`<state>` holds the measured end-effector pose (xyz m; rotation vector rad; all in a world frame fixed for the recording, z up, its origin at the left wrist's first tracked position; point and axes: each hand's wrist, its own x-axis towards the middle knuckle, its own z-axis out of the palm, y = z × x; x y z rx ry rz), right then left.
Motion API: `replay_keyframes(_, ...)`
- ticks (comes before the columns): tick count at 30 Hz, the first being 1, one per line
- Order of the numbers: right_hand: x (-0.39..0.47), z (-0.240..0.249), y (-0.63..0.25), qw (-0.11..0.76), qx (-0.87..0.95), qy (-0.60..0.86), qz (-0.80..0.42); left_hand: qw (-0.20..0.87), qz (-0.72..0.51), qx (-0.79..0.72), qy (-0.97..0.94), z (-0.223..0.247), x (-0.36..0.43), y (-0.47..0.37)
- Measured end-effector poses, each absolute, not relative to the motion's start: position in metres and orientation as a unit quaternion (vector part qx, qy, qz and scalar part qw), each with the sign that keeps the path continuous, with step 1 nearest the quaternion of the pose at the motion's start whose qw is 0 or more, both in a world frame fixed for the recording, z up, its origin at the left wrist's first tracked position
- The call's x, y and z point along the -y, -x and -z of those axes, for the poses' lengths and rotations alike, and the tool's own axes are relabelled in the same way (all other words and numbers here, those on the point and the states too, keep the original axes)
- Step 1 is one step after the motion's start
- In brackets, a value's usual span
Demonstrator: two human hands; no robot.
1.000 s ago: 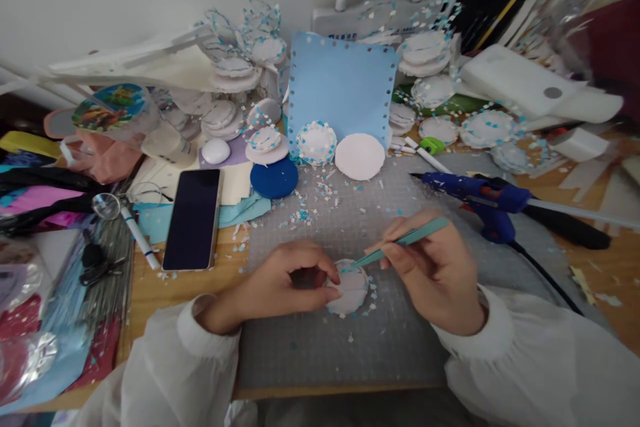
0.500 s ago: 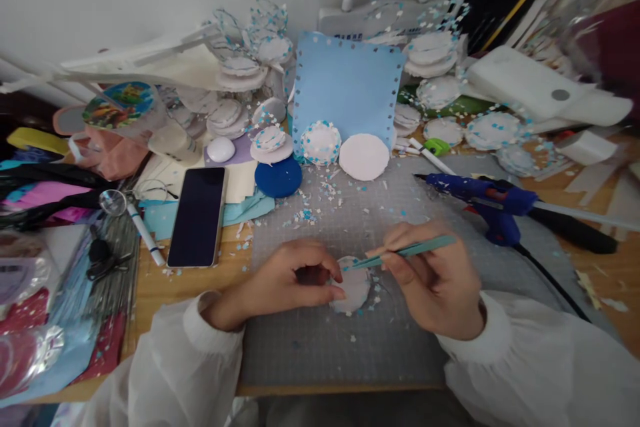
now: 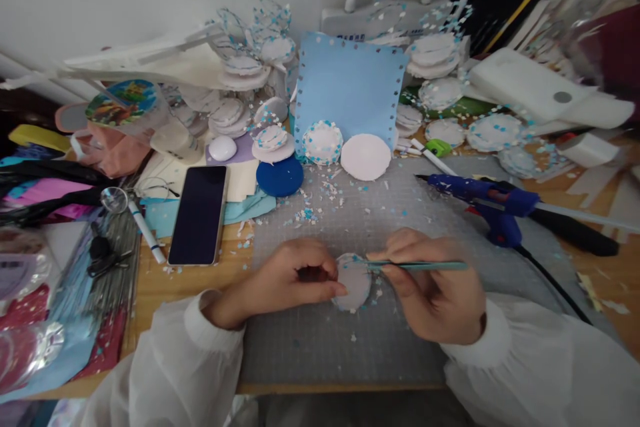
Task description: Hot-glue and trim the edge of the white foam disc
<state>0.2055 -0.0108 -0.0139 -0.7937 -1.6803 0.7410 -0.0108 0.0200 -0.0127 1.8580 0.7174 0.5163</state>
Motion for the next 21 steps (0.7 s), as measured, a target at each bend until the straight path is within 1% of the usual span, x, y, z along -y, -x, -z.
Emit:
replay_keyframes(10,0.0088,0.0111,-0.2064,0.554,0.709,0.313,-0.305,0.504,-0.219,-0.295,-0.781,0.0123,-0.0194,0.0091)
replay_keyframes(15,0.0098,0.0126,-0.2051,0.574,0.694,0.306,-0.308,0.519,-0.222,-0.301,-0.768,0.0100,-0.0192,0.0091)
replay_keyframes(21,0.0102,0.0070,-0.2018,0.594,0.636,0.348,-0.348,0.552,-0.226,-0.280,-0.752,0.0089,-0.0213,0.0134)
